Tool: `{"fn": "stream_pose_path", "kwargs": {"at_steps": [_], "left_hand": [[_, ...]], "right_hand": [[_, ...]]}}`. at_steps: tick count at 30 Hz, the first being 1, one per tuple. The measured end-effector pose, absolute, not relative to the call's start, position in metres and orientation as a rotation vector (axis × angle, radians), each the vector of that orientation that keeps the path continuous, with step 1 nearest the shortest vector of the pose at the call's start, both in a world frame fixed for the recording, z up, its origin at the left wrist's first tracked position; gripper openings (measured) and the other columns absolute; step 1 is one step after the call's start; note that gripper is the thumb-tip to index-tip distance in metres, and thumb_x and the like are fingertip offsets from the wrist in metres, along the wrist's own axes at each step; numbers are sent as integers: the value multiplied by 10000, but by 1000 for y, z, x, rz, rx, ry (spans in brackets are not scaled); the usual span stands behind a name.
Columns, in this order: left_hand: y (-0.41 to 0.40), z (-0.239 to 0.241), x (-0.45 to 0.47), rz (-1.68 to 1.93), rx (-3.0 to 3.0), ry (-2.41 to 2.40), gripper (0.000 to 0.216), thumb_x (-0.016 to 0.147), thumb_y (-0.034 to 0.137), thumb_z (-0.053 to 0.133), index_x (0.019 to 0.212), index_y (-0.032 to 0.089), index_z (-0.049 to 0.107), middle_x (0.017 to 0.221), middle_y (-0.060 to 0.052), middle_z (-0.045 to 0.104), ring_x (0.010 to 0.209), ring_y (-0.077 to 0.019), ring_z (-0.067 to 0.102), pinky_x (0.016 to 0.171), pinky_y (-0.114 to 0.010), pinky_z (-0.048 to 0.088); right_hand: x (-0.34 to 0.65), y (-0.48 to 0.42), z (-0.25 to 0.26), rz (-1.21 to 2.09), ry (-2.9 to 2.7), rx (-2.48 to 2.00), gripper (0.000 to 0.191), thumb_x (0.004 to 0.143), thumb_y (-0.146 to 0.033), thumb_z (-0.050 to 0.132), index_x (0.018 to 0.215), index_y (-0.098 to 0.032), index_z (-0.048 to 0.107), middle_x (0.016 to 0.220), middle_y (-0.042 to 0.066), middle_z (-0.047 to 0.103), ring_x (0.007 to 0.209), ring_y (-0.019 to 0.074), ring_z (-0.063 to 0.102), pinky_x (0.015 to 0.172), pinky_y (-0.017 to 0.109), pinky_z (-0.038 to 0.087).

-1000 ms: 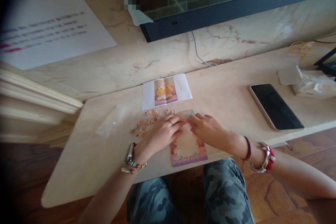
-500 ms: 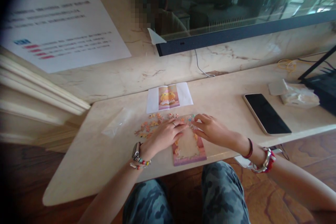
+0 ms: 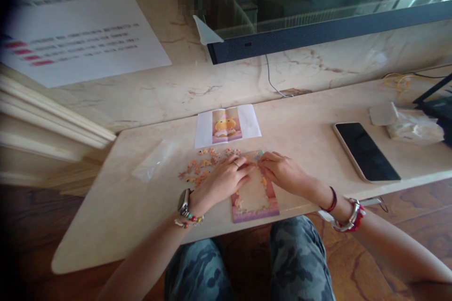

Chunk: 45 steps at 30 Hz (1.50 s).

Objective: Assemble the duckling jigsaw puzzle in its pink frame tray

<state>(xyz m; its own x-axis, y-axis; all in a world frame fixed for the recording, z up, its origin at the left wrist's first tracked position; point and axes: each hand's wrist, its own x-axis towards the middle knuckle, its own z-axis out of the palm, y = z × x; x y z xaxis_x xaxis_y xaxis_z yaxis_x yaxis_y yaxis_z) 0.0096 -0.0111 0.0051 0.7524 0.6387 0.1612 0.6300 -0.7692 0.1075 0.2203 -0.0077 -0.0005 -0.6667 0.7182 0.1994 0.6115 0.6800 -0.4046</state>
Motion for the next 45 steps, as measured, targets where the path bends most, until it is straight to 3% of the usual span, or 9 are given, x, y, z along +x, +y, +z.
{"fn": "stream_pose_path", "kwargs": {"at_steps": [6,11,17,26,33,36,39,43,45], "left_hand": [[-10,1,13,324,2919,1029,285,824,215,520,1107,183,513,1064,-31,556,977,-161,487,893,-331,387],[-11,3,14,294,2931,1019,253,836,239,505,1086,199,524,1060,-18,564,974,-165,489,849,-325,403],[-11,5,15,283,2899,1034,254,864,219,456,1109,189,512,1105,-22,560,984,-153,483,858,-318,399],[-14,9,21,189,2909,1033,142,841,168,461,815,160,600,1066,-33,564,984,-177,478,880,-353,394],[-9,4,19,219,2902,1015,151,844,188,459,802,167,603,1002,-15,592,959,-168,503,876,-351,407],[-6,1,13,279,2899,976,177,858,188,437,927,188,600,1074,-17,580,1006,-156,502,899,-334,402],[-6,2,2,311,2879,964,317,868,231,431,1178,186,482,1242,-51,493,1125,-160,452,964,-331,362],[-6,6,-17,143,2834,1045,666,803,463,499,1347,181,239,1403,-85,291,1298,-234,230,1053,-470,188],[-7,7,-25,31,2790,1069,828,738,571,515,1370,169,160,1428,-98,224,1318,-259,166,1057,-520,102]], "right_hand": [[238,-3,-5,249,-2430,-1093,288,859,-236,408,1084,-181,578,952,107,581,836,175,589,728,306,506],[236,2,-7,286,-2546,-963,251,858,-230,431,1021,-227,622,978,90,605,877,178,578,750,319,505],[233,-1,-14,238,-2516,-981,258,860,-209,421,1009,-189,631,1015,102,620,882,192,564,770,349,502],[225,-9,-23,276,-2390,-993,261,844,-136,416,961,-139,649,938,122,631,842,194,565,738,344,503],[226,-7,-26,316,-2367,-996,269,856,-161,406,989,-160,639,952,108,625,865,188,565,760,347,498],[230,-5,-26,372,-2384,-954,265,834,-251,483,1037,-148,619,1012,119,607,917,195,556,811,344,485],[234,-5,-26,384,-2436,-980,343,814,-316,518,1105,-146,583,1090,126,580,983,209,533,858,355,464],[238,-7,-20,348,-2542,-1030,384,832,-347,485,1163,-160,541,1168,122,548,1064,220,503,916,389,415],[240,-7,-16,347,-2618,-1015,534,796,-425,518,1246,-144,458,1246,138,493,1136,241,456,935,411,391]]}}
